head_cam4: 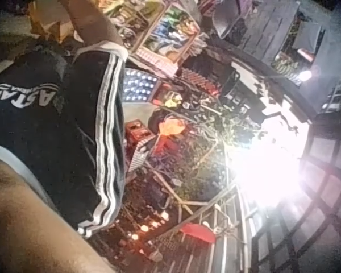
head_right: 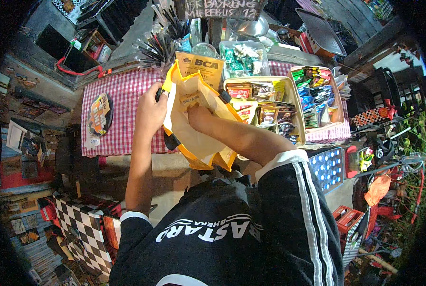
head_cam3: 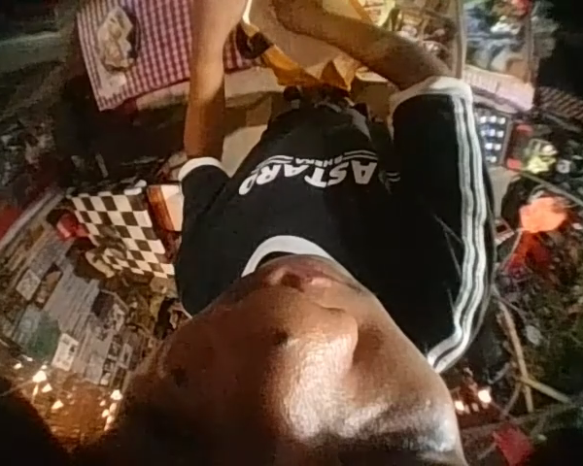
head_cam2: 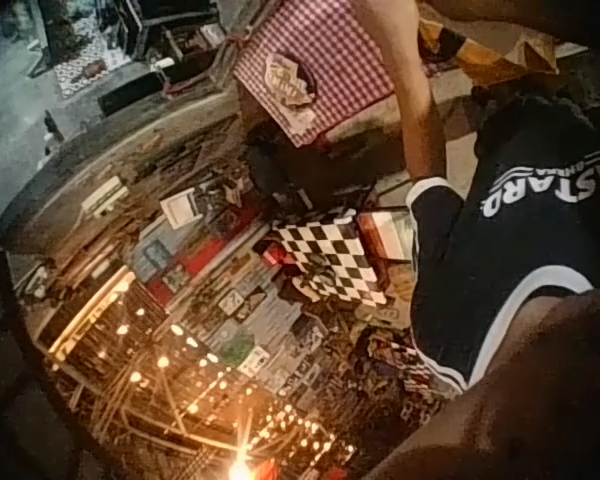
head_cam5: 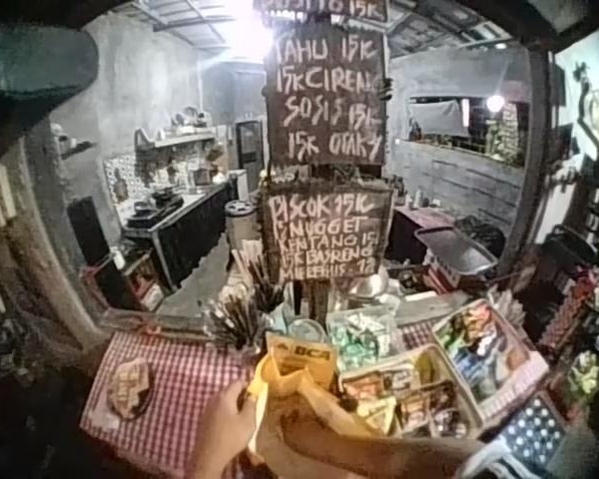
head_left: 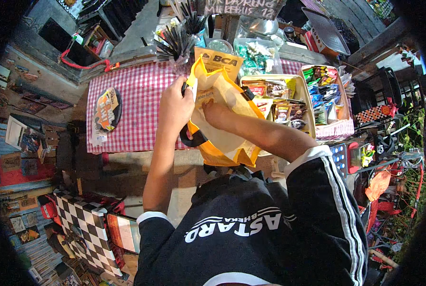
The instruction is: Organize and transfer various snack sachets from a plastic organizer bin into a yellow reusable shopping bag.
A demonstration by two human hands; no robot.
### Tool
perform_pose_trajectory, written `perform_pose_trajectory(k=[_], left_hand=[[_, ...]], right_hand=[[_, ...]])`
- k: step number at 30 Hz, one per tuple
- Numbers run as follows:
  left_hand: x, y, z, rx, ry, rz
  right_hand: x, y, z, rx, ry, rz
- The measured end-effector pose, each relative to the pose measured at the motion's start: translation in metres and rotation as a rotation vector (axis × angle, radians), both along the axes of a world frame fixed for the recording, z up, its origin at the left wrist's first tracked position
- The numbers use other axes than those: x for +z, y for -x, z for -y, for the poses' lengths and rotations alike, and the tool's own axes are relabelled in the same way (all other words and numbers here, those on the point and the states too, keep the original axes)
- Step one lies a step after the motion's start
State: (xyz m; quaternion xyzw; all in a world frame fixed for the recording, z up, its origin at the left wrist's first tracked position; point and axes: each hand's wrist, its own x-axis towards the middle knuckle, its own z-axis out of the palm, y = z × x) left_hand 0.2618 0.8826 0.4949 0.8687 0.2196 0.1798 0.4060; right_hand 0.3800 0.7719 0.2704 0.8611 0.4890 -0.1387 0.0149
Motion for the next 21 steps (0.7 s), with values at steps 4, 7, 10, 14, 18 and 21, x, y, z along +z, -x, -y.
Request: perform_pose_trajectory(k=[4,7,10,14,18,21], left_hand=[[0.004,0.002,0.0,-0.003,-0.007,-0.026],[0.002,0.003,0.0,-0.027,-0.013,-0.039],[-0.008,0.003,-0.003,-0.028,-0.049,0.004],[-0.005,0.003,-0.003,0.002,0.011,-0.039],[-0.006,-0.002,-0.006,0.024,-0.057,-0.008],[-0.012,-0.005,-0.012,0.022,-0.077,0.012]], right_hand=[[-0.018,-0.022,-0.017,-0.077,-0.028,-0.146],[-0.009,-0.029,-0.032,0.027,0.102,-0.039],[0.004,-0.029,-0.046,0.132,0.233,0.065],[0.038,-0.016,-0.053,0.243,0.372,0.158],[0.14,0.005,-0.032,0.377,0.474,0.065],[0.186,0.012,0.009,0.355,0.054,-0.098]])
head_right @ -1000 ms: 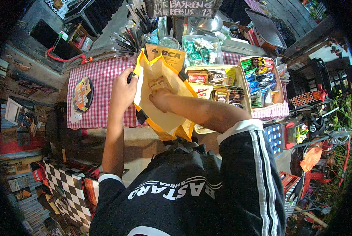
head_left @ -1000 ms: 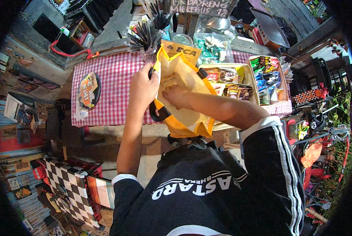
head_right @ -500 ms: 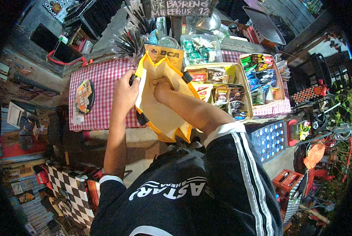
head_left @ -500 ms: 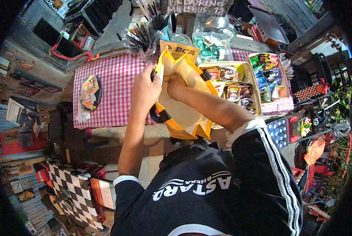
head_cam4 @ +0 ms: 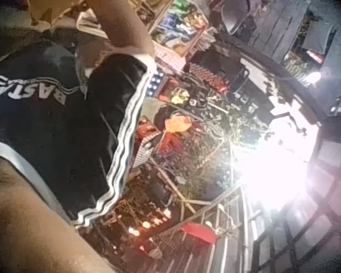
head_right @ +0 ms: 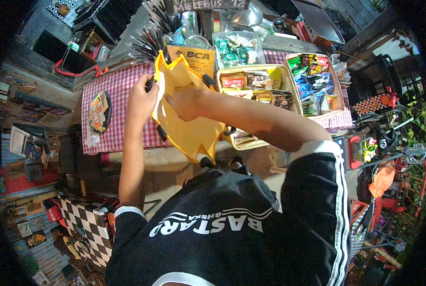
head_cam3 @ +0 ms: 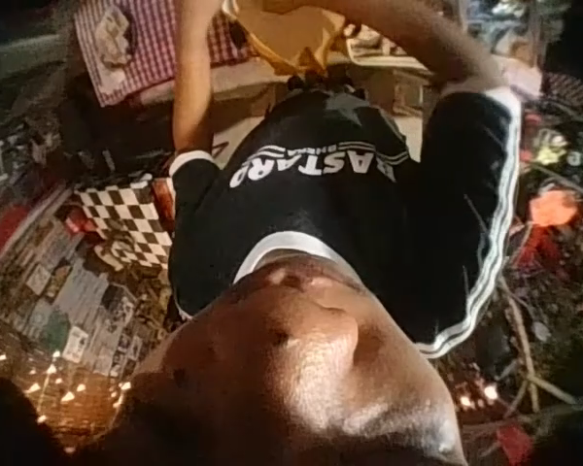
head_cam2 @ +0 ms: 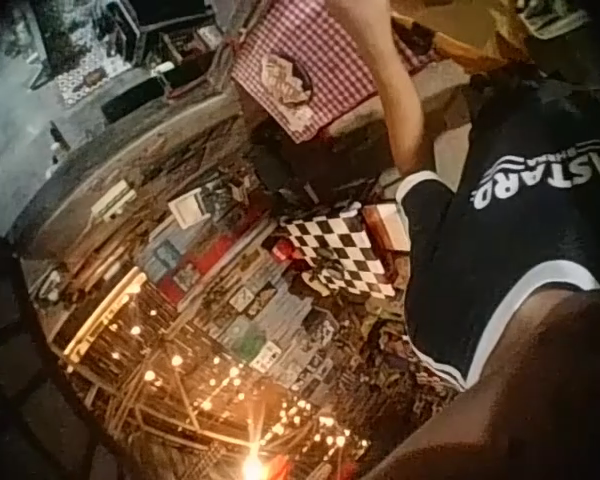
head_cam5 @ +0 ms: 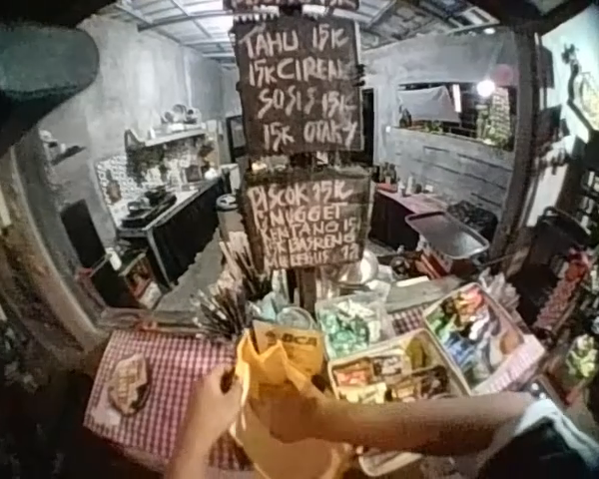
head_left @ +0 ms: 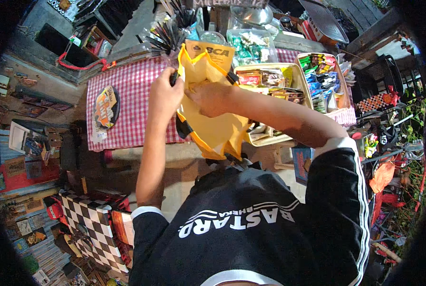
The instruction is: Organize and transfer various snack sachets from a plastic organizer bin into a yellow reusable shopping bag.
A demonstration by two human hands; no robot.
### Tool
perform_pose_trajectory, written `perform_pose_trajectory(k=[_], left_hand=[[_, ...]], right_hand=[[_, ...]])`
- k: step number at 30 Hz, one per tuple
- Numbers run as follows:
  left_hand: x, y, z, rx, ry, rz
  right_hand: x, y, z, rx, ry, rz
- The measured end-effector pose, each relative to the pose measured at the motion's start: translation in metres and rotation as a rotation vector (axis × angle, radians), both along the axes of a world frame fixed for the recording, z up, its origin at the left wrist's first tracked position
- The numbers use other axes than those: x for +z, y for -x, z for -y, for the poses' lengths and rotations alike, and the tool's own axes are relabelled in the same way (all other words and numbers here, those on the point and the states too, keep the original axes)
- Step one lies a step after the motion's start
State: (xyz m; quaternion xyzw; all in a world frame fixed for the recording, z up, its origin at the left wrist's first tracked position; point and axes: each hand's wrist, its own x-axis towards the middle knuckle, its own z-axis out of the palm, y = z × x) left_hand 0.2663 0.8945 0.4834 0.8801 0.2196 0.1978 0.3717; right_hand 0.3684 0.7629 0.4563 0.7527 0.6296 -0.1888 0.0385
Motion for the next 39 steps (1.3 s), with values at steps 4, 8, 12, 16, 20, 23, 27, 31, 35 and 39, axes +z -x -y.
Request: perform_pose_trajectory(k=[4,8,12,16,20,23,27,31,35,39], left_hand=[[0.0,0.0,0.0,-0.017,0.012,0.025],[0.004,0.003,0.011,-0.014,-0.068,0.142],[0.006,0.004,0.019,-0.061,-0.229,0.293],[0.014,0.004,0.024,-0.086,-0.287,0.215],[0.018,0.011,0.032,-0.03,-0.25,0.153],[0.021,0.023,0.044,0.036,-0.269,0.046],[0.013,0.044,0.054,0.107,-0.198,0.021],[0.018,0.059,0.077,0.283,-0.172,0.004],[0.012,0.071,0.085,0.361,-0.176,-0.02],[0.005,0.074,0.086,0.377,-0.161,0.039]], right_hand=[[0.082,0.008,0.072,-0.002,-0.482,-0.177],[0.09,-0.005,0.147,-0.19,-0.774,-0.255],[0.022,-0.02,0.203,-0.429,-0.565,-0.205],[-0.051,-0.021,0.227,-0.275,-0.524,-0.202],[-0.083,-0.026,0.232,-0.159,-0.478,-0.224],[-0.091,-0.03,0.232,-0.145,-0.471,-0.231],[-0.112,-0.034,0.231,-0.066,-0.641,-0.214],[-0.099,-0.036,0.234,-0.062,-0.637,-0.33],[-0.062,-0.042,0.24,-0.128,-0.694,-0.399],[-0.03,-0.056,0.243,-0.275,-0.734,-0.535]])
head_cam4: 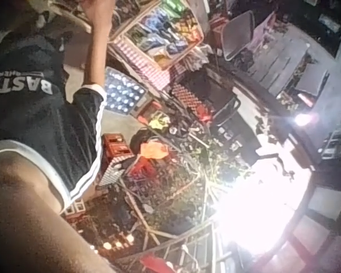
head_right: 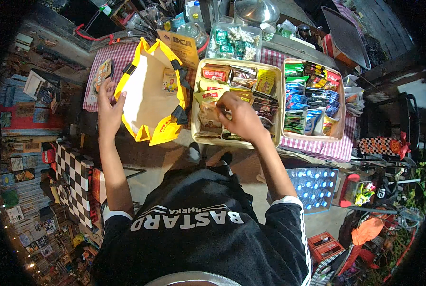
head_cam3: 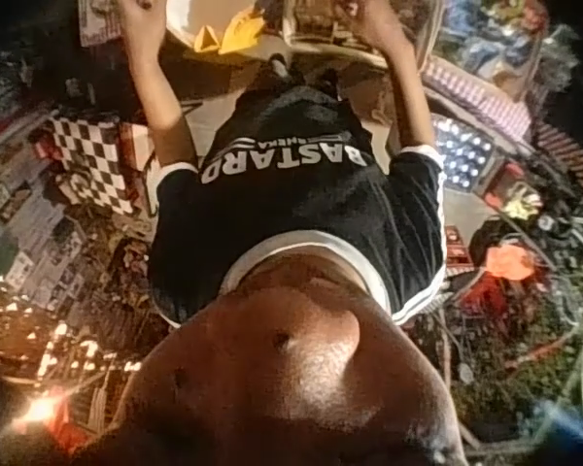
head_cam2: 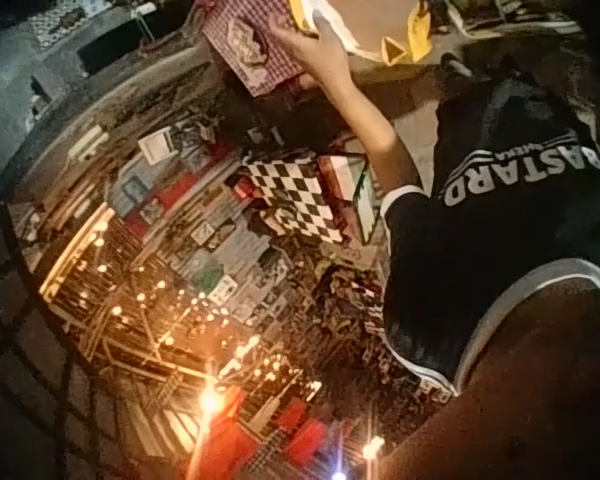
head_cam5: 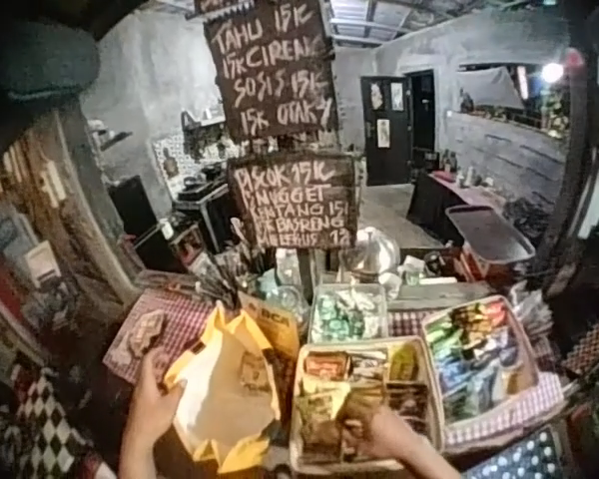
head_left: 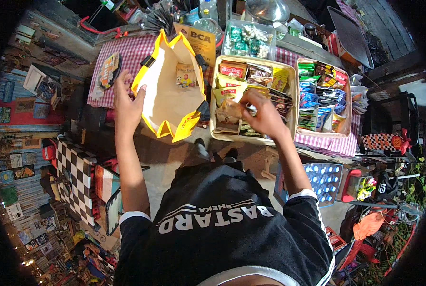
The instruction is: Organize and transfer various snack sachets from a plastic organizer bin into a yellow reusable shopping bag.
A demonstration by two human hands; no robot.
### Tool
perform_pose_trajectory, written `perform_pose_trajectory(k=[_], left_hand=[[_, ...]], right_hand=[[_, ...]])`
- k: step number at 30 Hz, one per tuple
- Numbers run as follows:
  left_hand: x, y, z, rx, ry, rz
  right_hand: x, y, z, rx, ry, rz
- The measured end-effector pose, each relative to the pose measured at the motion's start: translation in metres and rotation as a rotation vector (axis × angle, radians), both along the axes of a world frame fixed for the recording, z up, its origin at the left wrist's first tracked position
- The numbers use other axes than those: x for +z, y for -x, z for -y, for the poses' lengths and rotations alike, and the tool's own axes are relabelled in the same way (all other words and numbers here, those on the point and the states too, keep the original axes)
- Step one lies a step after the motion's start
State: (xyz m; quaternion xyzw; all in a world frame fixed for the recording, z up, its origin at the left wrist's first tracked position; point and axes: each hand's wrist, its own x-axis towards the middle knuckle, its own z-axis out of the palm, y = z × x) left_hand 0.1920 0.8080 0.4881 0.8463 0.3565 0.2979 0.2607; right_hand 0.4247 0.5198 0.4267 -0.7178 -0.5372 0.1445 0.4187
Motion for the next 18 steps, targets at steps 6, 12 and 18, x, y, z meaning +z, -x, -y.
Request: perform_pose_trajectory(k=[6,12,18], left_hand=[[0.025,-0.01,-0.003,-0.077,-0.23,0.056],[0.078,-0.027,0.006,-0.589,0.122,0.203],[0.074,-0.046,-0.009,-0.751,0.339,0.119]], right_hand=[[0.071,-0.011,-0.004,-0.176,-0.215,0.059],[0.131,0.003,-0.054,-0.142,-0.252,0.014],[0.139,0.03,-0.138,0.165,-0.243,-0.317]])
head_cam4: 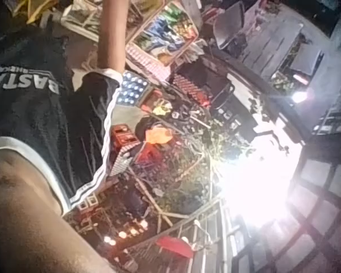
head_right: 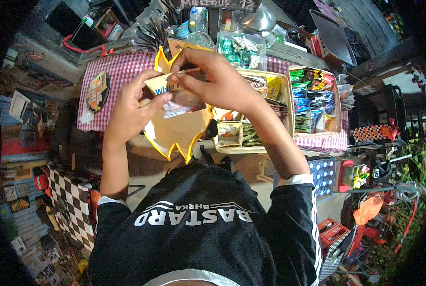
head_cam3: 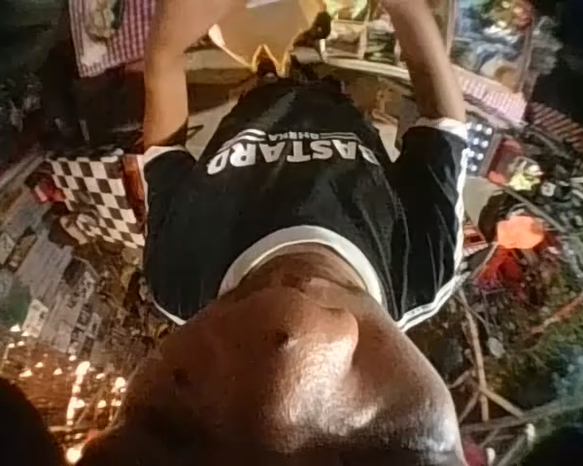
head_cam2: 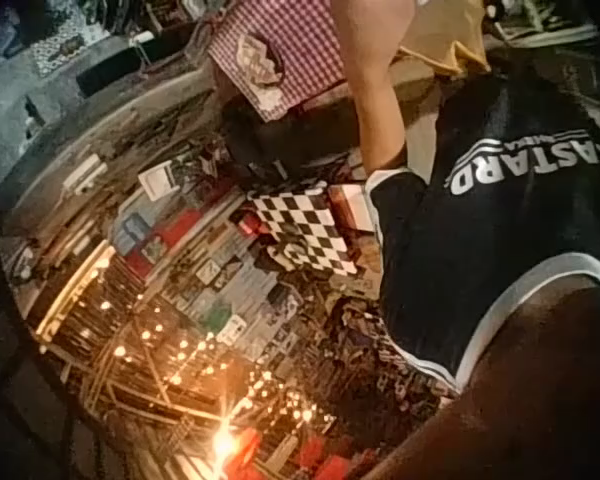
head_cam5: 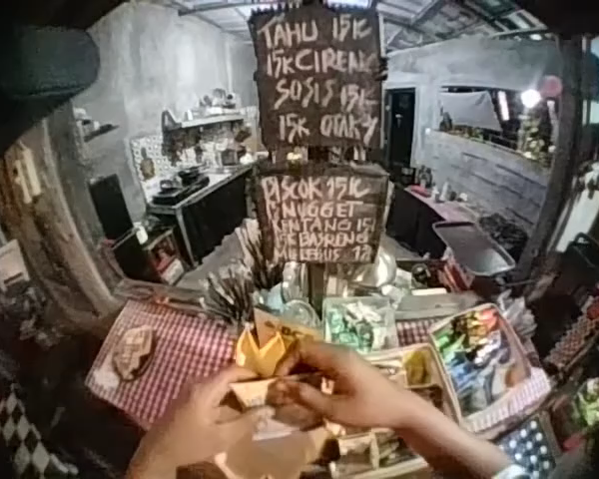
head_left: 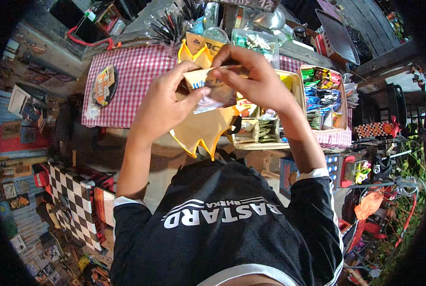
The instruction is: Organize and transfer various snack sachets from a plastic organizer bin into a yellow reusable shopping bag.
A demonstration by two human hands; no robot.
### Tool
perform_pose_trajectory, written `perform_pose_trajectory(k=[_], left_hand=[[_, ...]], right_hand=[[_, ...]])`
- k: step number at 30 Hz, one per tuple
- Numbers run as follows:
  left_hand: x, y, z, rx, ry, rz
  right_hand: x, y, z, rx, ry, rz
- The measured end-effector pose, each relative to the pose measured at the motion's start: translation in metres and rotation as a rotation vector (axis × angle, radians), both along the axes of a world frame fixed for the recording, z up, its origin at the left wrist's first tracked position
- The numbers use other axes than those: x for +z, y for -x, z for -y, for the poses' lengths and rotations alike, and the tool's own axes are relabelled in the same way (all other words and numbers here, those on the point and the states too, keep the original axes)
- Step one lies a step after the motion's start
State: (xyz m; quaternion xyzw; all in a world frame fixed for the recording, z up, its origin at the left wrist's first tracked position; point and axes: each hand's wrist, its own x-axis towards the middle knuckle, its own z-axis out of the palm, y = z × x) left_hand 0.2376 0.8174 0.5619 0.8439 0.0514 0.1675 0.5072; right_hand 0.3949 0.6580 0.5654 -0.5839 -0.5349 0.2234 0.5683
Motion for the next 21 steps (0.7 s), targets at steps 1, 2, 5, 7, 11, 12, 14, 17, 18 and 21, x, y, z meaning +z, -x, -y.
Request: perform_pose_trajectory(k=[1,2,5,7,11,12,14,17,18,21], left_hand=[[-0.004,-0.001,-0.007,0.027,0.055,-0.034],[-0.011,-0.002,-0.016,0.016,0.056,-0.032],[-0.026,-0.005,-0.037,0.022,0.126,0.021],[-0.027,-0.011,-0.045,-0.013,0.112,-0.012],[-0.022,-0.018,-0.057,0.06,-0.124,-0.01],[-0.026,-0.02,-0.063,0.138,-0.357,0.179],[-0.035,-0.024,-0.074,0.184,-0.353,0.213],[-0.053,-0.026,-0.081,0.231,-0.381,0.028],[-0.056,-0.028,-0.082,0.221,-0.38,0.033],[-0.065,-0.033,-0.087,0.147,-0.259,-0.12]], right_hand=[[-0.003,-0.001,-0.01,-0.011,0.097,-0.014],[-0.006,-0.001,-0.015,-0.022,0.097,-0.012],[-0.008,0.002,-0.025,-0.11,0.148,0.242],[-0.014,-0.002,-0.03,-0.127,0.125,0.3],[-0.019,-0.007,-0.041,-0.157,0.224,0.46],[-0.021,-0.008,-0.044,-0.146,0.315,0.534],[-0.03,-0.006,-0.053,-0.142,0.357,0.57],[-0.06,-0.009,-0.073,-0.06,0.419,0.749],[-0.066,-0.008,-0.081,-0.071,0.423,0.75],[-0.087,-0.008,-0.108,0.016,0.756,0.985]])
